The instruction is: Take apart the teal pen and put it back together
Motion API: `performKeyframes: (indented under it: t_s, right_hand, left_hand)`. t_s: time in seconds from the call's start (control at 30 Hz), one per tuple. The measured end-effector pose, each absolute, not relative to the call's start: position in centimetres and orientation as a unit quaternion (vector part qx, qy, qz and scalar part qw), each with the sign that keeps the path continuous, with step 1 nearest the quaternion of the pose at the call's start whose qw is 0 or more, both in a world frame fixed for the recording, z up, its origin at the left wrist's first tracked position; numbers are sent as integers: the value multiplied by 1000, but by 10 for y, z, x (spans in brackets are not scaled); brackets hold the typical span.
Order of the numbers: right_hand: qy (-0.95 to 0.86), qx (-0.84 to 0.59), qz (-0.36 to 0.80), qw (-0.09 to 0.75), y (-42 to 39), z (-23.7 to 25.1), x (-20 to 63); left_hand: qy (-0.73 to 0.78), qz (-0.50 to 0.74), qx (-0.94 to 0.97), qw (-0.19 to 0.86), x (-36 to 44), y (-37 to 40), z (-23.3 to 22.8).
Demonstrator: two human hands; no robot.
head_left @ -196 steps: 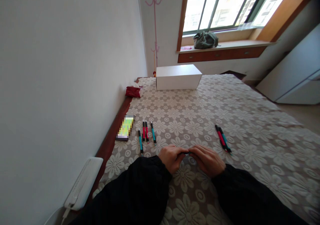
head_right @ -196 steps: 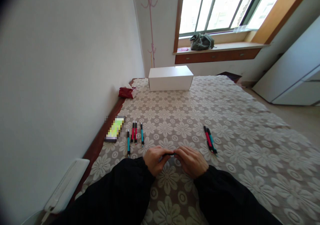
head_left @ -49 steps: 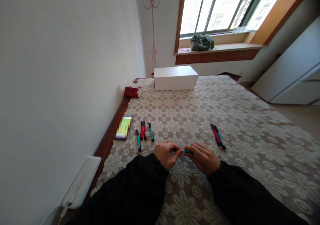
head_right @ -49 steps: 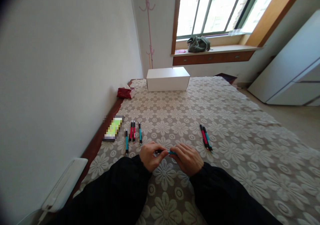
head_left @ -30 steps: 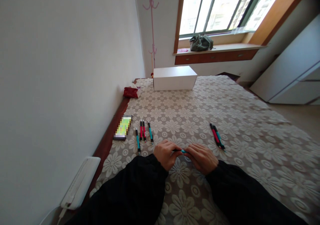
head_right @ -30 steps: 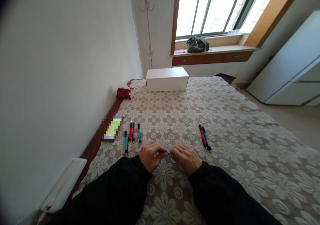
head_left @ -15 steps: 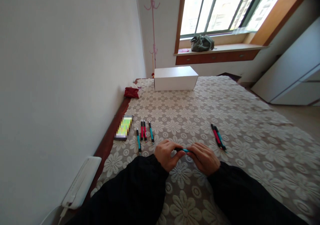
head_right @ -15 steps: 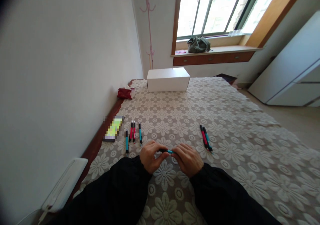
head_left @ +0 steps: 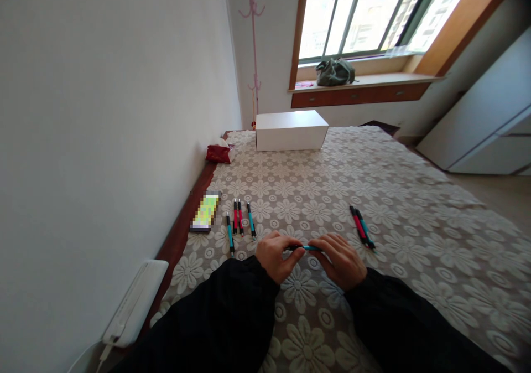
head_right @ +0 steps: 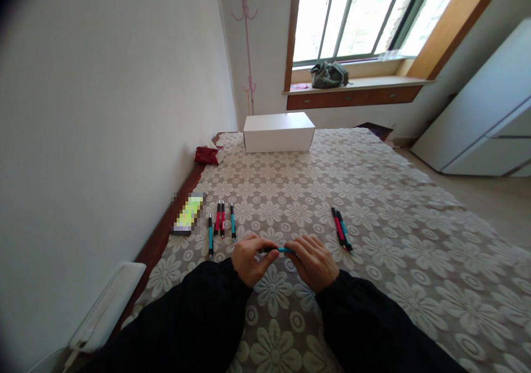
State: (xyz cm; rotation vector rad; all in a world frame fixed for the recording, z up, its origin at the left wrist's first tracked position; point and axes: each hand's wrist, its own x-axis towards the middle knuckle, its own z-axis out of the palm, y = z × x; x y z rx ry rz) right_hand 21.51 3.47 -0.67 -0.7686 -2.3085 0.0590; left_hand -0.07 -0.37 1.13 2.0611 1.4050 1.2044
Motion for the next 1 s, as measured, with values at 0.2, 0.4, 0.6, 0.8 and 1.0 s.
performKeyframes:
  t_s: [0.2,0.4,0.6,0.8,1.0]
  right_hand:
    - [-886,-297,18,355,34,-5,214]
    - [-886,-298,26,354,33,-3,214]
    - [-891,-295,27,343,33,-3,214]
    - [-892,-293,29,345,33,-2,214]
    - [-894,-292,34,338,33,0,214]
  left_hand:
    - [494,422,738,183,-1,-3,8]
    - [484,449,729,177,-1,-3,10]
    - [480,448,731,184,-1,-3,10]
    - [482,448,730,183,-1,-5,11]
    - [483,445,731,187,0,-4,9]
